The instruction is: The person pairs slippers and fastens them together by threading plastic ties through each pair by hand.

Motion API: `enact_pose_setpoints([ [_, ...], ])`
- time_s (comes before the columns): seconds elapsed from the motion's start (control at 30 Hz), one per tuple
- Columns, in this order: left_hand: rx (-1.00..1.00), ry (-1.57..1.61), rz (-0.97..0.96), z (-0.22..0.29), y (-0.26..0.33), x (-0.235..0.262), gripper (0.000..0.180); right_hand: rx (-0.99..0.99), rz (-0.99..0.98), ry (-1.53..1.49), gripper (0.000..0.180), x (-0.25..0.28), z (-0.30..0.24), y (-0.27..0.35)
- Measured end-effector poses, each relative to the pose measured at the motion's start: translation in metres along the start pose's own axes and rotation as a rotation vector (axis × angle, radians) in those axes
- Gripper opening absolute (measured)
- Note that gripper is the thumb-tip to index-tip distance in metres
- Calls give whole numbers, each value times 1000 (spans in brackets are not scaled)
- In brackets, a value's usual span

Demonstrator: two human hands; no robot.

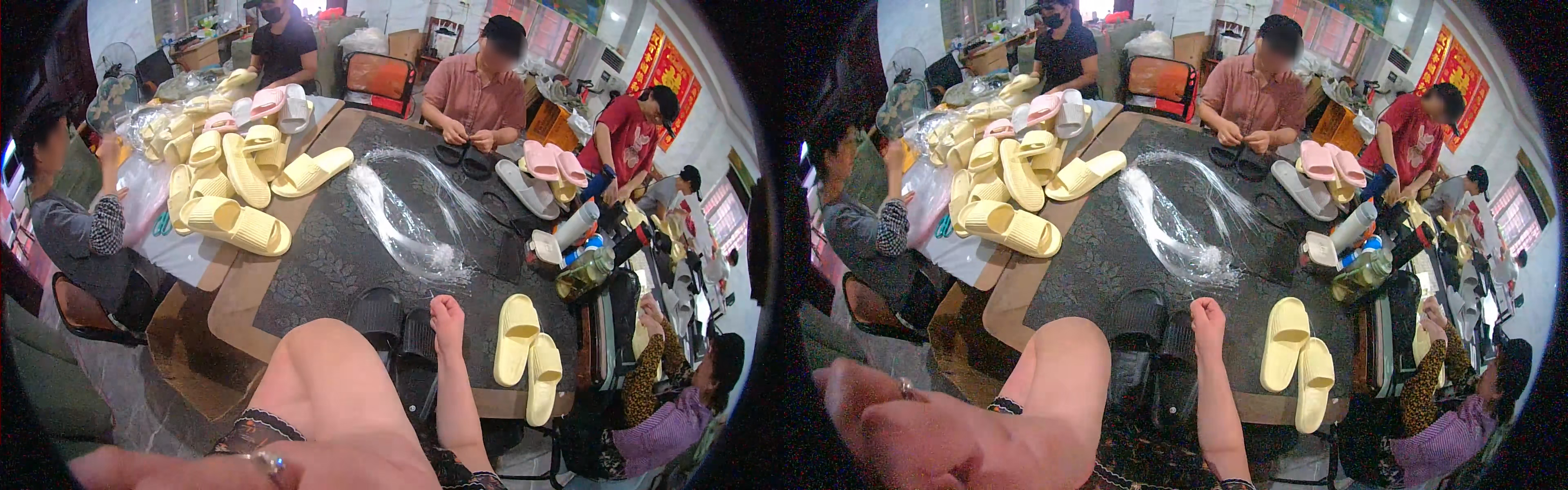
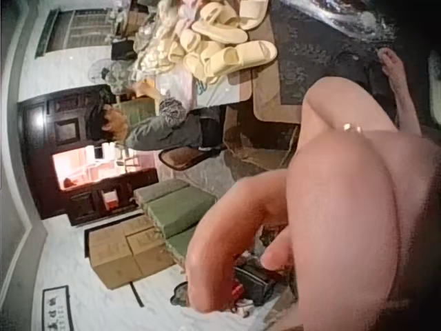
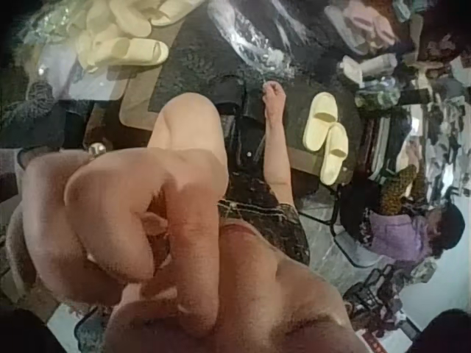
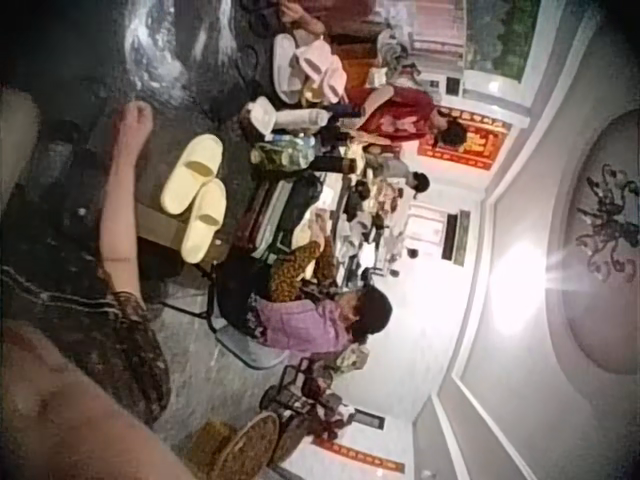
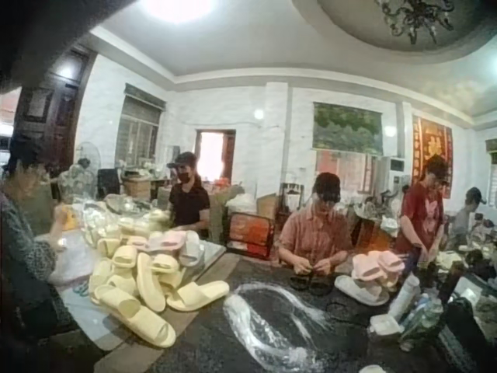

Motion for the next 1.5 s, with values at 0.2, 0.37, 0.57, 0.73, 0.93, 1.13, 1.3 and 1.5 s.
enact_pose_setpoints([
  [0.2, -223, 116, -475, -12, -53, 55, 13, 33, 9, 7, 5, 3, -2, -2],
  [0.37, -109, -455, -942, -56, -81, 130, 26, 15, -40, -28, 8, -3, -2, 1],
  [0.57, -256, -1635, -1124, -176, -103, 271, 35, 119, -106, -42, 8, -1, -5, 2],
  [0.73, 612, -1733, -1129, -219, -101, 366, 37, 137, 25, 23, 3, 7, 0, 0],
  [0.93, 940, -1255, -665, -219, -99, 408, 18, 58, 38, -34, 7, 4, -2, 3],
  [1.13, 896, -1232, -635, -217, -108, 418, 17, 41, 28, 87, 6, -3, -3, 0],
  [1.3, 906, -1262, -533, -216, -110, 423, 20, 75, 12, 128, 5, -6, 0, -2],
  [1.5, 976, -1300, -594, -210, -105, 400, 20, 81, 38, 102, 5, -2, -1, 1],
])
Point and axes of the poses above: each hand's wrist, its own y-axis away from the middle knuckle, its own x-axis out of the back of the hand, z = x × y, the point moved 5 cm from there along -y, towards the middle knuckle, and after that the axes turned 8 degrees about -y, right-handed, at the moved point
